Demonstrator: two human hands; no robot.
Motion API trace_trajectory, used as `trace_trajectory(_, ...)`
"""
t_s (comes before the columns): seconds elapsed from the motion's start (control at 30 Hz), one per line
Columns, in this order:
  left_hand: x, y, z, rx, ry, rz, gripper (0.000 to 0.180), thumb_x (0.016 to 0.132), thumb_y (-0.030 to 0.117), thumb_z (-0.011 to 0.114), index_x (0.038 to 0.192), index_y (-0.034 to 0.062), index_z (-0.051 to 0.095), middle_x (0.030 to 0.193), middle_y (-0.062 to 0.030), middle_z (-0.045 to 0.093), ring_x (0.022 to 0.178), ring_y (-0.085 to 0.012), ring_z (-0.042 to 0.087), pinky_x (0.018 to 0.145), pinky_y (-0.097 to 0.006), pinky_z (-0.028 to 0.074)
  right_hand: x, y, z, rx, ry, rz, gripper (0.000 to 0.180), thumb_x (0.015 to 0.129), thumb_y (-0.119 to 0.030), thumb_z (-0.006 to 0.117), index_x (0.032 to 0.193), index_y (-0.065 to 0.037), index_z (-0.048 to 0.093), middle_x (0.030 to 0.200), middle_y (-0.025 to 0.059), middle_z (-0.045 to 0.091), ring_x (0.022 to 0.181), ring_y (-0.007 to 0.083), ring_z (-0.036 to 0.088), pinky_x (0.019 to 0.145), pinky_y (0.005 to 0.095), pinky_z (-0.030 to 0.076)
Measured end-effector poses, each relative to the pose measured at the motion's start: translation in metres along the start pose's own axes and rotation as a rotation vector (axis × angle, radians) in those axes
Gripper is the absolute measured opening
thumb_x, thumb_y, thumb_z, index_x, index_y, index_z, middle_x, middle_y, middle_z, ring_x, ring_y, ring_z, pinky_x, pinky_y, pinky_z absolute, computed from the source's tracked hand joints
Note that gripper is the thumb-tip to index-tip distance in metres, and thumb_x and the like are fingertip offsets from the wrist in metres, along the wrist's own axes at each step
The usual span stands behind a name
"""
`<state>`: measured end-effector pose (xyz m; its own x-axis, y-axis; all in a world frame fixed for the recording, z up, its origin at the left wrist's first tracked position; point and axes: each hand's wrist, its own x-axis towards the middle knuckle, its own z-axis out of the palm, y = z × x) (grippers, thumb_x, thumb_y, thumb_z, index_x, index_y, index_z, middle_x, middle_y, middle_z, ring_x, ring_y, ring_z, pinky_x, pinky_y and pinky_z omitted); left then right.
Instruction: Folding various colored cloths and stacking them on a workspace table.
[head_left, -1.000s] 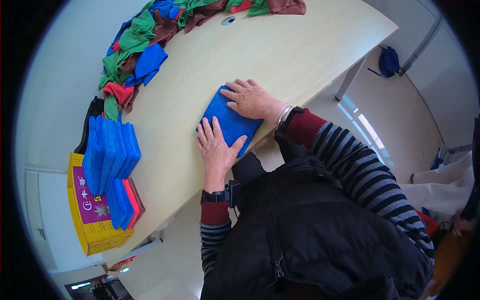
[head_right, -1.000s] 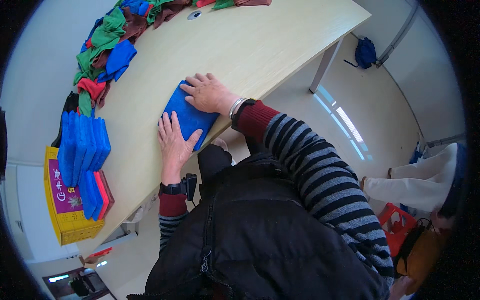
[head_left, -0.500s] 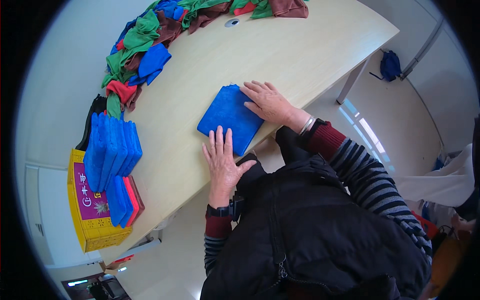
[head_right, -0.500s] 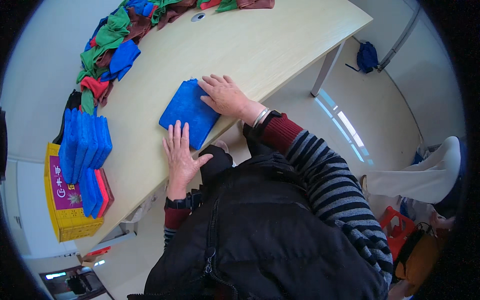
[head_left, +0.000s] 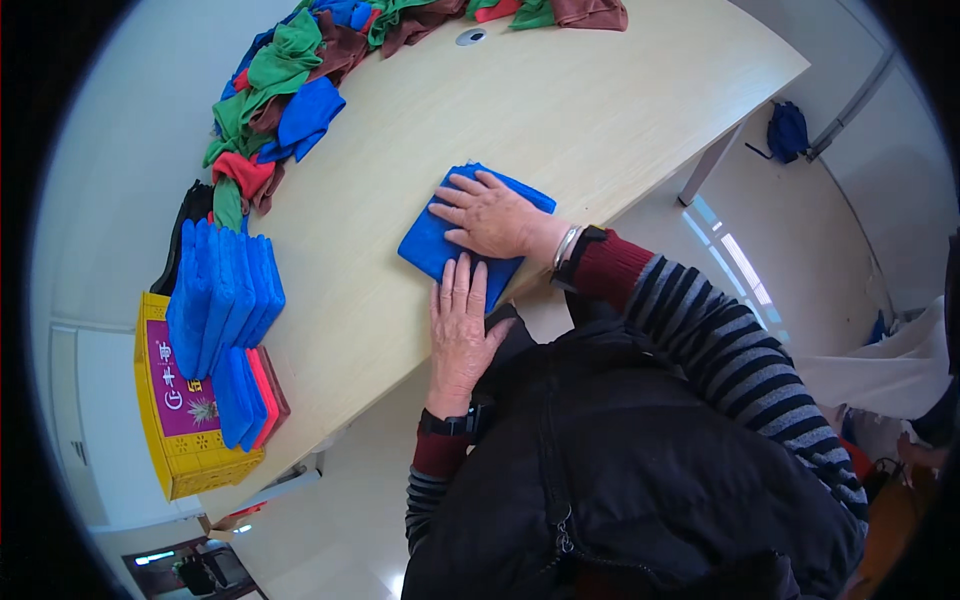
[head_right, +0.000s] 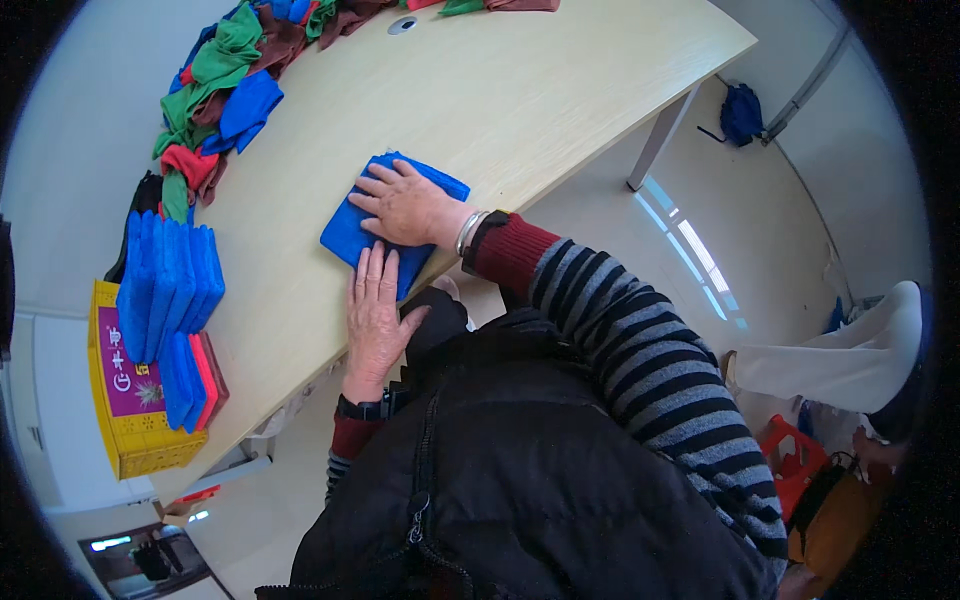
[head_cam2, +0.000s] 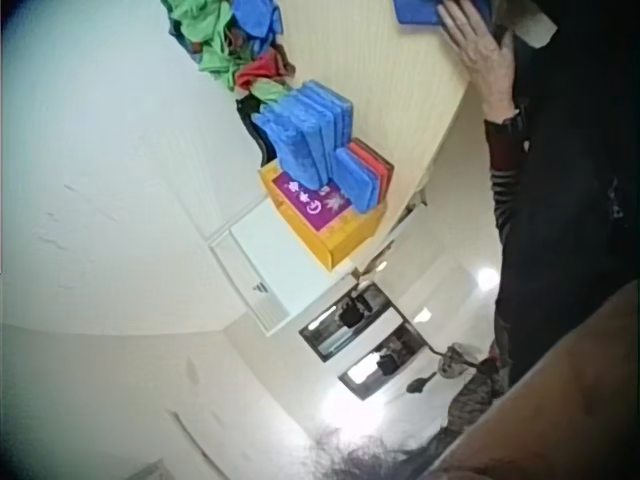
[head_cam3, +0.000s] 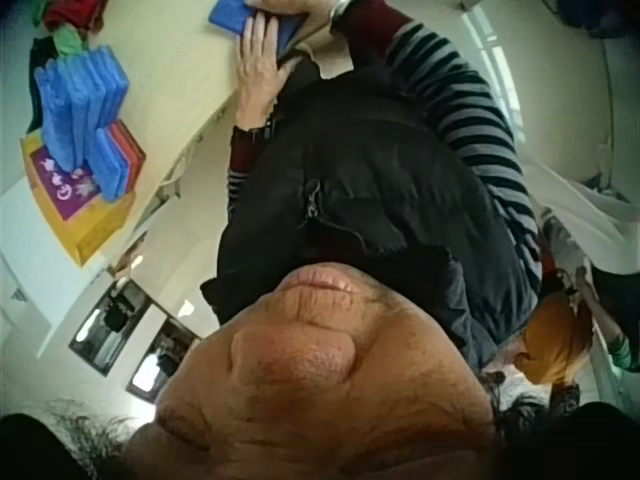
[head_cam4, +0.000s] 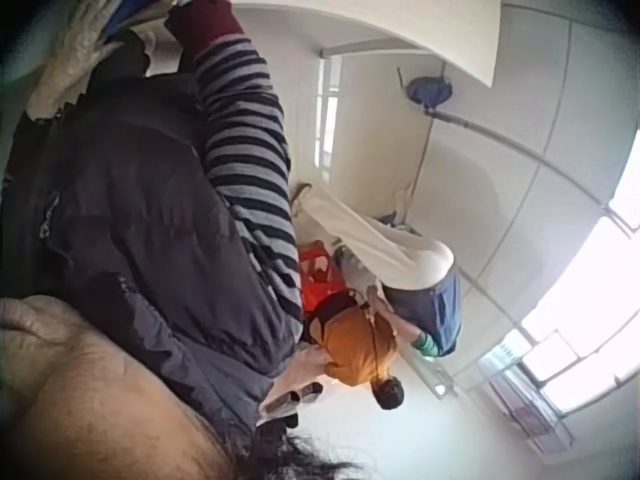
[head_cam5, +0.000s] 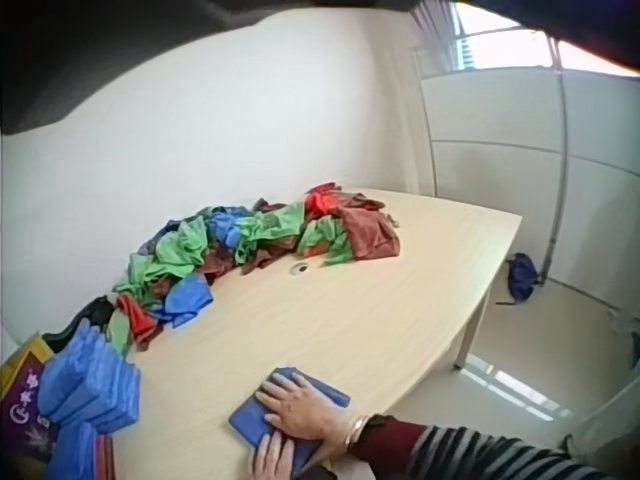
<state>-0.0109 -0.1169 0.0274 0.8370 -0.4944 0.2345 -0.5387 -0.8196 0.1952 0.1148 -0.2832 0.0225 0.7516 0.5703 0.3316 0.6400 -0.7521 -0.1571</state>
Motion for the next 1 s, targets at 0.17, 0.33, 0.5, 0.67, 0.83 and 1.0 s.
trace_trajectory(0.17,-0.007,-0.005,-0.006,-0.035,0.026,0.028,0.084,0.084,0.033,0.077,0.152,0.007,0.037,0.159,-0.016,0.034,0.148,-0.0347,0.03,0.118,-0.052,0.027,0.001,0.015,-0.003,-0.025,0.021,0.083,0.053,0.103,-0.042,0.044,0.147,-0.013,0.048,0.152,0.0109,0.046,0.146,0.0312,0.035,0.12,0.0509,0.026)
trace_trajectory(0.33,0.001,-0.038,-0.005,-0.145,0.034,0.019,0.077,0.092,0.039,0.068,0.152,0.0033,0.036,0.159,-0.0187,0.033,0.147,-0.0362,0.03,0.118,-0.053,0.026,-0.006,0.018,-0.007,-0.115,0.075,0.18,0.053,0.101,-0.043,0.048,0.144,-0.013,0.051,0.149,0.0096,0.048,0.144,0.0308,0.037,0.118,0.0521,0.027)
trace_trajectory(0.5,0.029,-0.04,0.0,0.046,0.119,-0.136,0.085,0.093,0.051,0.064,0.152,-0.0013,0.032,0.16,-0.0214,0.03,0.149,-0.0368,0.026,0.12,-0.055,0.02,0.0,-0.022,-0.009,0.054,0.03,-0.004,0.051,0.102,-0.041,0.048,0.145,-0.014,0.05,0.149,0.0103,0.049,0.145,0.0302,0.036,0.119,0.0513,0.027)
trace_trajectory(0.67,0.035,-0.038,0.001,0.101,0.002,-0.19,0.095,0.091,0.06,0.061,0.153,-0.0044,0.028,0.16,-0.0233,0.028,0.151,-0.0364,0.023,0.122,-0.056,0.014,-0.005,-0.006,0.004,0.035,0.034,-0.012,0.051,0.102,-0.04,0.047,0.145,-0.014,0.05,0.151,0.0104,0.047,0.145,0.0301,0.036,0.118,0.0498,0.028)
trace_trajectory(0.83,0.032,-0.035,0.002,0.103,0.033,-0.221,0.093,0.092,0.059,0.06,0.154,-0.0028,0.027,0.161,-0.0222,0.026,0.151,-0.0358,0.022,0.122,-0.056,0.013,-0.006,0.01,0.0,-0.024,0.099,0.1,0.053,0.1,-0.041,0.049,0.145,-0.012,0.049,0.15,0.0116,0.047,0.141,0.0322,0.04,0.115,0.0492,0.031)
trace_trajectory(1.0,0.002,-0.024,-0.009,-0.255,0.289,-0.339,0.065,0.098,0.045,0.059,0.139,-0.0034,0.048,0.139,-0.0213,0.053,0.129,-0.0327,0.052,0.109,-0.05,0.039,-0.014,0.015,-0.002,0.06,0.082,0.272,0.055,0.1,-0.039,0.05,0.146,-0.009,0.047,0.151,0.0152,0.045,0.14,0.0347,0.041,0.115,0.0483,0.032)
